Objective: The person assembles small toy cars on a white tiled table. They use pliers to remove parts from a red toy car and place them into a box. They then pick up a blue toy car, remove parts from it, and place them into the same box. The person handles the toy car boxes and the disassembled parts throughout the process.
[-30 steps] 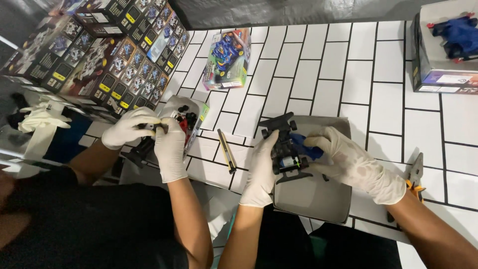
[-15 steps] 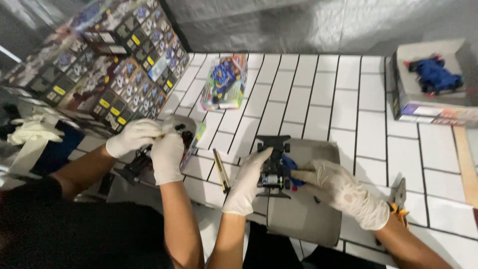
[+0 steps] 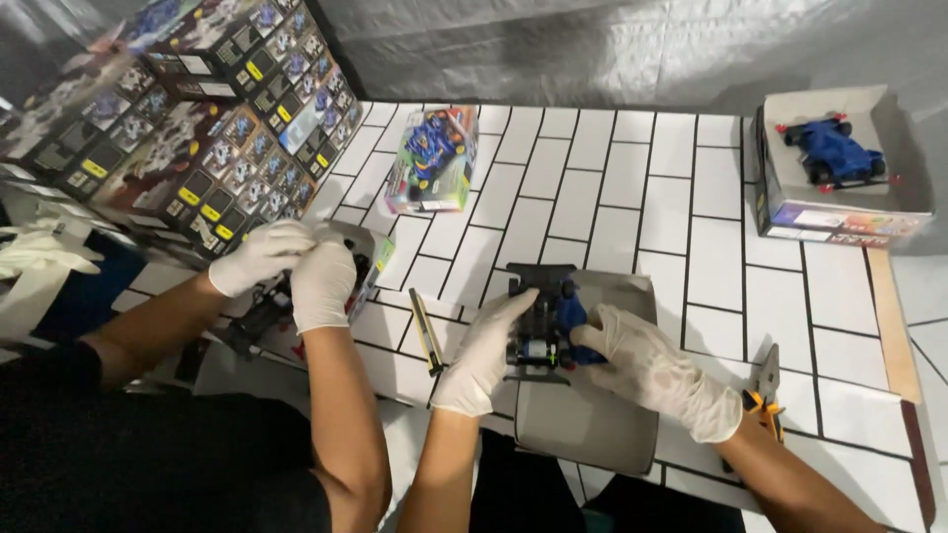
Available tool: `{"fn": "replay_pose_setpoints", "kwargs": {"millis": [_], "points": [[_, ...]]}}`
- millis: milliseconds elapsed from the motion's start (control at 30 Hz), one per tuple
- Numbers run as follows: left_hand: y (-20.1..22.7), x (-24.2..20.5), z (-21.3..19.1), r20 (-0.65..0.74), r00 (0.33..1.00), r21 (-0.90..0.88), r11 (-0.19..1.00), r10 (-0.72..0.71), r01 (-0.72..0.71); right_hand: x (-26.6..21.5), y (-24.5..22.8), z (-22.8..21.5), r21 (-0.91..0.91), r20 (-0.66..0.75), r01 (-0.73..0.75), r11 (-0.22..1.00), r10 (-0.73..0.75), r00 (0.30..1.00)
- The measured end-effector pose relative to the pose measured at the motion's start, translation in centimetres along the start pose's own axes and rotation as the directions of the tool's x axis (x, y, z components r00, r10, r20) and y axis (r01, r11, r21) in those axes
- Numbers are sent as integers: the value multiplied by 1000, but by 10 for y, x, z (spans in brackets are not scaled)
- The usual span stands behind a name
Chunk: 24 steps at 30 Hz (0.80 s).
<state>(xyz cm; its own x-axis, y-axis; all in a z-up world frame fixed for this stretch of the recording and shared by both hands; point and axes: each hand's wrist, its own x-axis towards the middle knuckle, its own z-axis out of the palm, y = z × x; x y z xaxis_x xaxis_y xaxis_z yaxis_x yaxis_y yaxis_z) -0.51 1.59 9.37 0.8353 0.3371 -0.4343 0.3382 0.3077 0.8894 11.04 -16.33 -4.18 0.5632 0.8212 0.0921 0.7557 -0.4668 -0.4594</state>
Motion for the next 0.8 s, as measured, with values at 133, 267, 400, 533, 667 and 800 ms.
{"fn": "replay_pose_setpoints", "kwargs": {"millis": [133, 267, 400, 533, 667, 800], "points": [[-11, 3, -2, -2, 999, -52, 997, -52, 52, -5, -1, 6, 22, 34, -61, 998, 60, 998], [-34, 41, -16, 57, 998, -8, 1000, -6, 6, -6, 6, 23, -9, -9, -117, 993, 117, 993], [-22, 21, -18, 17, 999, 7, 999, -39, 39, -12, 11, 35, -54, -7, -82, 995, 82, 997], [-70, 100, -43, -46, 999, -159, 987, -25, 18, -6, 3, 19, -5, -33, -63, 998, 63, 997], [-61, 94, -36, -61, 998, -112, 993, 23, -29, -12, -17, -6, 104, -141, -89, 991, 103, 985], [-25, 60, -13, 1, 999, -28, 998, 51, -51, -11, 26, 28, 84, -127, -206, 975, 216, 968]]}}
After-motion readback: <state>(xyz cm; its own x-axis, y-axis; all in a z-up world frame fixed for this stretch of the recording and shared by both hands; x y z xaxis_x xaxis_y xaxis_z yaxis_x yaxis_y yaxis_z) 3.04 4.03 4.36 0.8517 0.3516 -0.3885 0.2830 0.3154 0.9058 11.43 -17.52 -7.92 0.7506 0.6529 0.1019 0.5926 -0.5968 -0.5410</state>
